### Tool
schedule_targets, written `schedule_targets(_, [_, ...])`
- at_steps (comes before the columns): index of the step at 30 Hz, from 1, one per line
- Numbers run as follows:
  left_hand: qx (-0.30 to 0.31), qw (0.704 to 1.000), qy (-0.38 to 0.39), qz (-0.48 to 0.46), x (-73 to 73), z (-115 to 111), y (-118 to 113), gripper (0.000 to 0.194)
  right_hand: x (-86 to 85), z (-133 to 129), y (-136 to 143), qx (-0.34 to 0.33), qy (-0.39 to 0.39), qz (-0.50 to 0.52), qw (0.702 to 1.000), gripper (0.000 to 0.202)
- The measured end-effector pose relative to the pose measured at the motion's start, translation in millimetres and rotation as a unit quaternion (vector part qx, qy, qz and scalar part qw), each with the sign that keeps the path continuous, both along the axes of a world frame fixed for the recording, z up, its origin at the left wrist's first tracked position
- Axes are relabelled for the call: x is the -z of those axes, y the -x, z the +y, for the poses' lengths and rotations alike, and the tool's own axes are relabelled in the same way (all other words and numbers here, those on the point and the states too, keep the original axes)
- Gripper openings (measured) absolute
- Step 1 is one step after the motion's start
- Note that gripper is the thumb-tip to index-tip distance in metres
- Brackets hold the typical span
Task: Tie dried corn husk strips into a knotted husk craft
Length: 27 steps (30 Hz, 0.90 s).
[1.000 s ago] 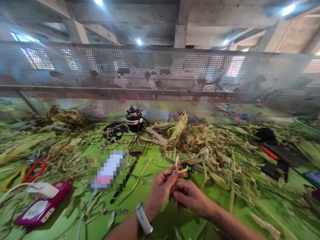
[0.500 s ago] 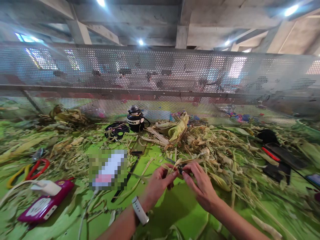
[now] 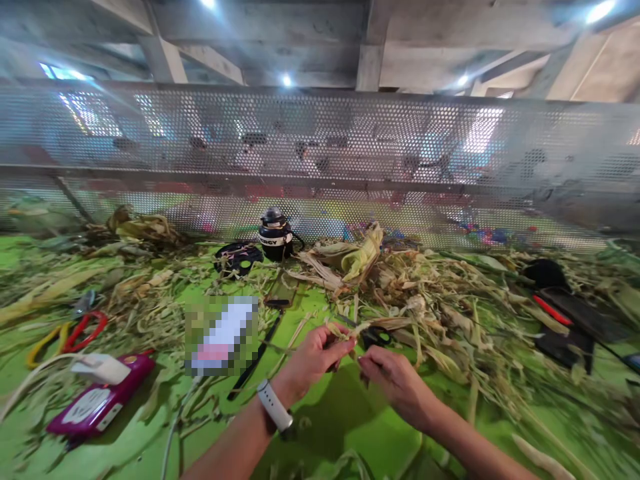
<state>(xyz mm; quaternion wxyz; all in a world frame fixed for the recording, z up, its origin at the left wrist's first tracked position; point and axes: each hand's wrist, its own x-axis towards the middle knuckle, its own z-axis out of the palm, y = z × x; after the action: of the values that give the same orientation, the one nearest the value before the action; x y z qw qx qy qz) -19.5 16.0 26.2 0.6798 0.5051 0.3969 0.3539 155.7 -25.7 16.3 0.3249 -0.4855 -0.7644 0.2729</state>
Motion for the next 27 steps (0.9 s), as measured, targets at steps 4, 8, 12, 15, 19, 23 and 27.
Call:
schedule_targets(4, [0.121,0.993,-0.008,0.012,5.1,-4.1,-1.3,0.034,-12.6,1.1,-9.7,0.074,-0.148,-0.057,0.985,0.023])
schedule_targets(8, [0.233,0.972,-0.039,0.006,6.1,-14.9,-6.7,0.026,-12.1,4.9,-12.4,-0.038,-0.026,-0.041,0.998,0.040])
schedule_targets(12, [0.238,0.970,-0.050,0.026,7.6,-18.5,-7.4,0.032,-4.6,4.3,-6.6,-0.077,0.080,0.005,0.994,0.045])
schedule_targets(15, [0.222,0.972,-0.049,0.050,10.1,-17.1,-6.9,0.031,-3.7,3.0,-4.3,-0.057,0.106,-0.010,0.993,0.043])
schedule_targets(19, [0.205,0.978,0.011,0.038,11.9,-16.9,-8.5,0.041,-7.2,3.9,-5.3,-0.075,0.130,0.012,0.989,0.039])
schedule_targets(23, [0.211,0.977,0.029,0.028,10.4,-16.2,-7.1,0.041,-8.1,4.8,-6.1,-0.069,0.125,0.077,0.987,0.039])
schedule_targets(27, [0.229,0.972,0.030,0.037,8.0,-12.4,-2.7,0.038,-7.9,4.0,-6.8,-0.063,0.137,0.116,0.982,0.040])
